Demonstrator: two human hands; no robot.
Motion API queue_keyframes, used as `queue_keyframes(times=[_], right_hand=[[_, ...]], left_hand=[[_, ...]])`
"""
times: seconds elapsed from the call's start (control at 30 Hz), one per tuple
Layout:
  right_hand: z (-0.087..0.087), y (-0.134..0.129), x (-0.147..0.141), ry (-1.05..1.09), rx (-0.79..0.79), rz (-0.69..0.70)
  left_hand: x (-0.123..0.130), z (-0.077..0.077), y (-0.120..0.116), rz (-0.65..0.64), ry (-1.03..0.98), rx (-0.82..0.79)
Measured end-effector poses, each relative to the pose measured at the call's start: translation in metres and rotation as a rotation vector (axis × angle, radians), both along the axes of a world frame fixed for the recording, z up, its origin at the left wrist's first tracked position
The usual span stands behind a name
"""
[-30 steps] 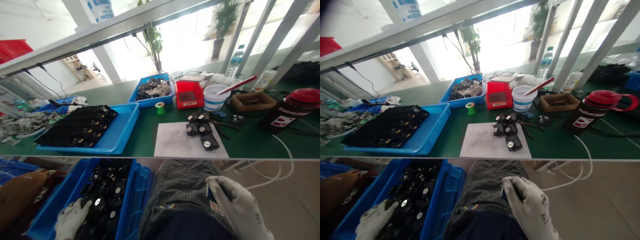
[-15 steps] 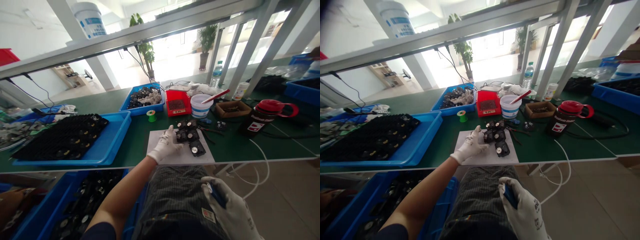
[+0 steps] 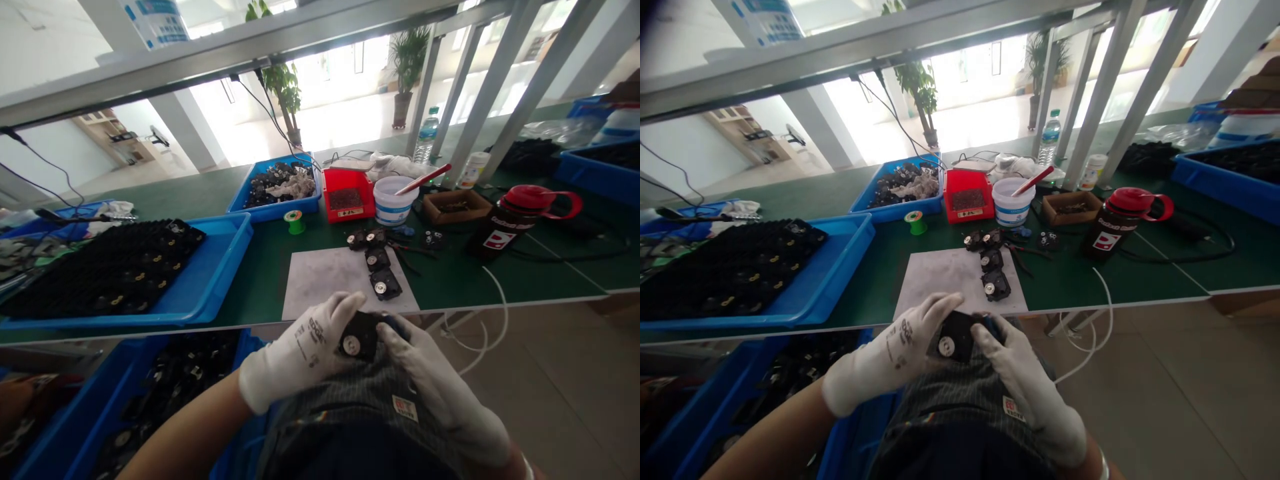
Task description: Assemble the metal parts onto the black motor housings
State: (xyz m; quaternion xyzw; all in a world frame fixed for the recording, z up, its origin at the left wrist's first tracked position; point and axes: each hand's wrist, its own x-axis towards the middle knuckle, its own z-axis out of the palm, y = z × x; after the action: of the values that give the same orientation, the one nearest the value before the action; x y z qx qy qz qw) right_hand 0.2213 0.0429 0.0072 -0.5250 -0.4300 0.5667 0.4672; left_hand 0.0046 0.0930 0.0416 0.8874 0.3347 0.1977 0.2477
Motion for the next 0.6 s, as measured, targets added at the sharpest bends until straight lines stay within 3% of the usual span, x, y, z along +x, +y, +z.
queue_keyframes(times=[0.1, 0.27, 0.3, 0.4, 0.6], right_hand=[[0.008, -0.011, -0.014, 0.263, -0.119, 0.143], [0.003, -0.035, -0.026, 0.233, -0.112, 0.040], [0.002, -0.037, -0.027, 0.195, -0.086, 0.047], [0.001, -0.040, -0.027, 0.061, 0.004, 0.090], [0.004, -0.046, -0.026, -0.035, 0.038, 0.092]], left_hand=[[-0.010, -0.001, -0.038, -0.006, -0.074, -0.051], [-0.004, -0.028, -0.076, 0.224, -0.518, -0.643], [-0.002, -0.033, -0.082, 0.270, -0.601, -0.700], [0.003, -0.035, -0.093, 0.348, -0.642, -0.652], [0.002, -0.015, -0.092, 0.315, -0.478, -0.498]])
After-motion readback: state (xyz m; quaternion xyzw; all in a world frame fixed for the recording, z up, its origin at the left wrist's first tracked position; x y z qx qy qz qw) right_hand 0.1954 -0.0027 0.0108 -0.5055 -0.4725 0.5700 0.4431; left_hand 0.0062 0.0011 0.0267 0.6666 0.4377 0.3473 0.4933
